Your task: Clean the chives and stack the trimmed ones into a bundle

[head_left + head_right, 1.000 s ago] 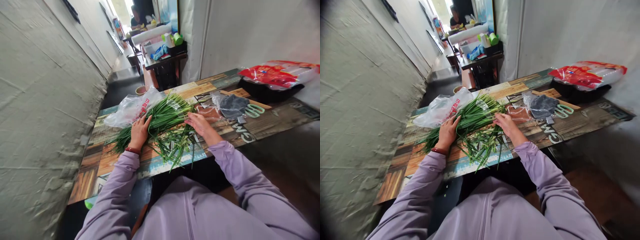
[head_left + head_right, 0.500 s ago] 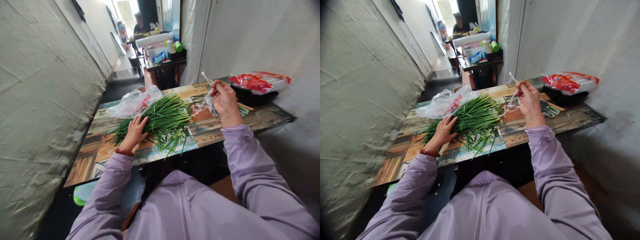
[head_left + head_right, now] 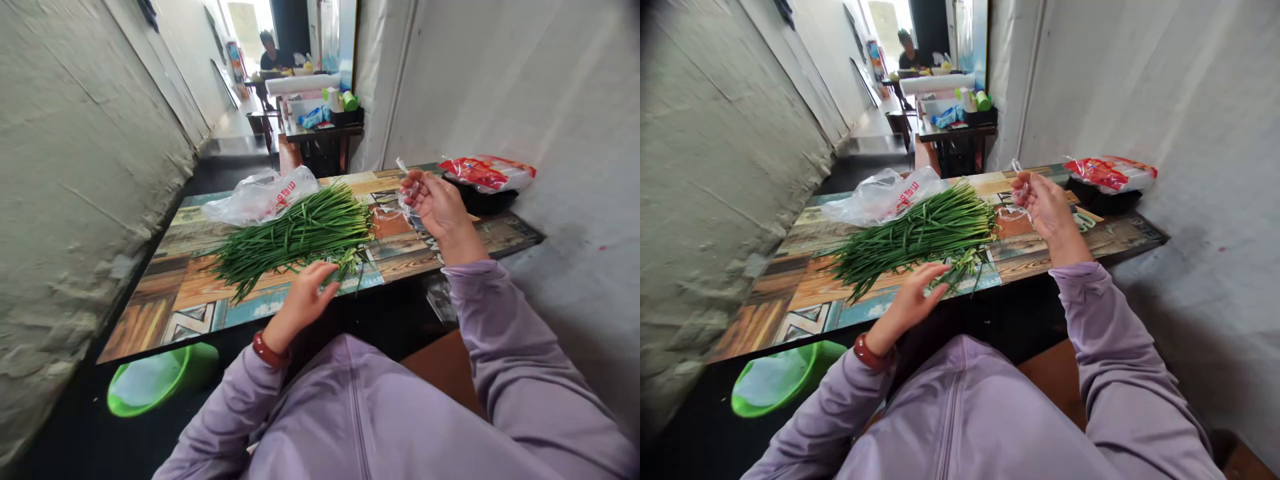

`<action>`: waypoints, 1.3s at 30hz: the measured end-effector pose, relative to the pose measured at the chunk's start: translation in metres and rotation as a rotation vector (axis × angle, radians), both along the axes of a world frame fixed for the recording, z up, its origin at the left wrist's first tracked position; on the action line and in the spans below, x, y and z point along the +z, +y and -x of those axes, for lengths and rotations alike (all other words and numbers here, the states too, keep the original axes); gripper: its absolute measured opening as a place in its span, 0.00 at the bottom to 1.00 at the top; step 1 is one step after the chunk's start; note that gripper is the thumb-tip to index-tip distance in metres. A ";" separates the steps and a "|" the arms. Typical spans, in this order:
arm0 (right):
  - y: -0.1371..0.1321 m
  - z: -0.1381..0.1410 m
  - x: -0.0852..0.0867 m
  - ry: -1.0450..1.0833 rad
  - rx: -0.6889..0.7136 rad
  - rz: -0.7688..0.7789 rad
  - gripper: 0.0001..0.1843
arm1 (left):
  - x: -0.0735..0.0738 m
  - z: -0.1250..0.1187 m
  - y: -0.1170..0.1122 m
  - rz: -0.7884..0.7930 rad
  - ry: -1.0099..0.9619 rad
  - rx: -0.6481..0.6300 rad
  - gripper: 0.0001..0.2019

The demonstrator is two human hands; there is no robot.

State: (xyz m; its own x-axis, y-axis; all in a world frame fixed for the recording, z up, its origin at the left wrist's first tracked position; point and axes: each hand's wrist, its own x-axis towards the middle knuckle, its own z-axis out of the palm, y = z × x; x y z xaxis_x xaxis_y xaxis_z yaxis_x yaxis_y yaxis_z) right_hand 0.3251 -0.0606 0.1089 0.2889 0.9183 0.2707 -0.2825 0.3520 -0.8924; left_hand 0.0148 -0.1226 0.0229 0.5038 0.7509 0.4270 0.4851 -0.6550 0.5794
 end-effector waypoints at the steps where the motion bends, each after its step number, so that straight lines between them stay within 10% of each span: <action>1: -0.002 0.003 -0.007 -0.013 -0.005 0.039 0.10 | -0.004 -0.014 -0.007 0.006 0.051 -0.123 0.17; 6: -0.015 0.011 -0.057 -0.087 0.017 0.190 0.13 | -0.035 -0.060 -0.006 -0.018 0.232 -0.414 0.24; 11: -0.016 0.010 -0.111 -0.240 -0.078 0.314 0.18 | -0.060 -0.038 0.049 -0.044 0.285 -0.239 0.25; 18: -0.002 0.012 -0.157 -0.431 -0.147 0.325 0.21 | -0.059 0.011 0.133 0.032 0.253 -0.089 0.23; 29: -0.005 0.013 -0.166 -0.646 -0.140 0.286 0.15 | -0.059 0.033 0.168 0.035 0.207 -0.003 0.22; 39: -0.005 0.020 -0.151 -0.467 -0.219 0.160 0.10 | -0.037 0.025 0.126 -0.077 0.309 -0.078 0.16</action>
State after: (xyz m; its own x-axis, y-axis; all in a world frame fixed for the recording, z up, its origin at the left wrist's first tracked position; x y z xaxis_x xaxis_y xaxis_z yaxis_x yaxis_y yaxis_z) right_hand 0.3054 -0.0653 -0.0420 0.3601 0.8905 0.2781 0.2222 0.2077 -0.9526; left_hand -0.0102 0.0036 -0.0146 0.6733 0.6762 0.2990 0.5769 -0.7334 0.3597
